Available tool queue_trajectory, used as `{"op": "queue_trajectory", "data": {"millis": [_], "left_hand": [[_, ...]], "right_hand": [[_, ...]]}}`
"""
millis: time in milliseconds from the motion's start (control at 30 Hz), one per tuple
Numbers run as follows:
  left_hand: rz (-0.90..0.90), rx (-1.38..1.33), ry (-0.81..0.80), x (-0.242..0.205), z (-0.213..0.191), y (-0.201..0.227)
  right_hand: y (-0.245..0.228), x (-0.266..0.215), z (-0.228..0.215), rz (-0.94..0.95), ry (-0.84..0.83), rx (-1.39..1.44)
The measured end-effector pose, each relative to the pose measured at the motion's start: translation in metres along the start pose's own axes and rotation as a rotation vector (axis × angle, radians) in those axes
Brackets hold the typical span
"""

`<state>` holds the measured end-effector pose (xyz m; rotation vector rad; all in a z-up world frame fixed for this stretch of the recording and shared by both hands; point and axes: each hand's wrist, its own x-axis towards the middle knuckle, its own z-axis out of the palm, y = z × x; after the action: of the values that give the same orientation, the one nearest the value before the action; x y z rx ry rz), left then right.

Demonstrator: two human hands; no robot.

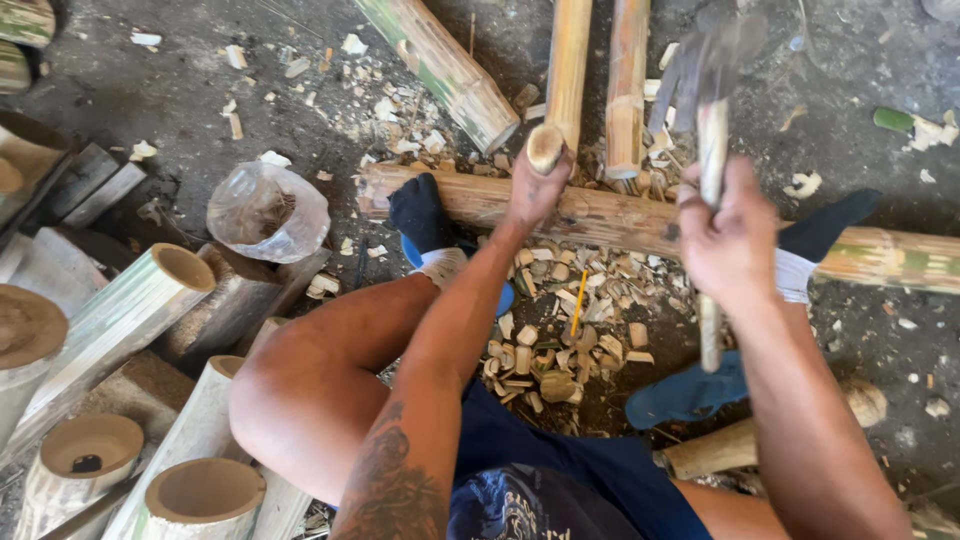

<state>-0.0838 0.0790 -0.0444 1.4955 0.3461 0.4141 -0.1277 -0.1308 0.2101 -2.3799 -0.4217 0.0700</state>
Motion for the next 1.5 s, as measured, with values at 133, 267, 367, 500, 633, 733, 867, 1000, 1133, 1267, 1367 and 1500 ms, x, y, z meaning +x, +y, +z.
{"op": "queue_trajectory", "data": {"millis": [133, 267, 367, 500, 633, 733, 867, 1000, 1133, 1267, 1367, 1500], "left_hand": [[0.256, -0.154, 0.096, -0.01, -0.009, -0.022], [0.173, -0.324, 0.151, -0.014, 0.012, -0.036], [0.275, -0.045, 0.348, -0.015, -0.006, -0.032], [0.141, -0.072, 0.213, -0.004, -0.009, -0.032], [-0.037, -0.339, 0.176, -0.006, -0.001, -0.047], [0.017, -0.305, 0.189, -0.008, -0.01, -0.046], [0.158, -0.005, 0.295, -0.009, -0.009, -0.045], [0.157, -0.205, 0.324, -0.011, -0.024, -0.041], [-0.162, -0.333, 0.289, -0.019, -0.041, -0.04], [0.092, -0.311, 0.285, -0.014, -0.02, -0.049], [0.178, -0.22, 0.217, -0.01, 0.002, -0.052], [-0.02, -0.304, 0.198, -0.011, 0.0, -0.039]], "right_hand": [[-0.076, 0.025, -0.03, -0.398, 0.012, -0.052], [-0.085, 0.045, 0.011, -0.281, -0.292, -0.33], [-0.079, 0.046, 0.059, -0.259, -0.601, -0.747], [-0.097, 0.047, 0.062, -0.087, -0.712, -0.644], [-0.126, 0.048, 0.033, -0.24, -0.501, -0.411], [-0.13, 0.044, 0.03, -0.692, -0.123, -0.187], [-0.1, 0.046, 0.066, -0.478, -0.305, -0.312], [-0.101, 0.052, 0.077, -0.098, -0.704, -0.69], [-0.134, 0.051, 0.058, -0.366, -0.478, -0.449], [-0.129, 0.05, 0.057, -0.625, -0.175, -0.172], [-0.106, 0.052, 0.077, -0.454, -0.302, -0.365], [-0.109, 0.054, 0.074, -0.097, -0.713, -0.814]]}}
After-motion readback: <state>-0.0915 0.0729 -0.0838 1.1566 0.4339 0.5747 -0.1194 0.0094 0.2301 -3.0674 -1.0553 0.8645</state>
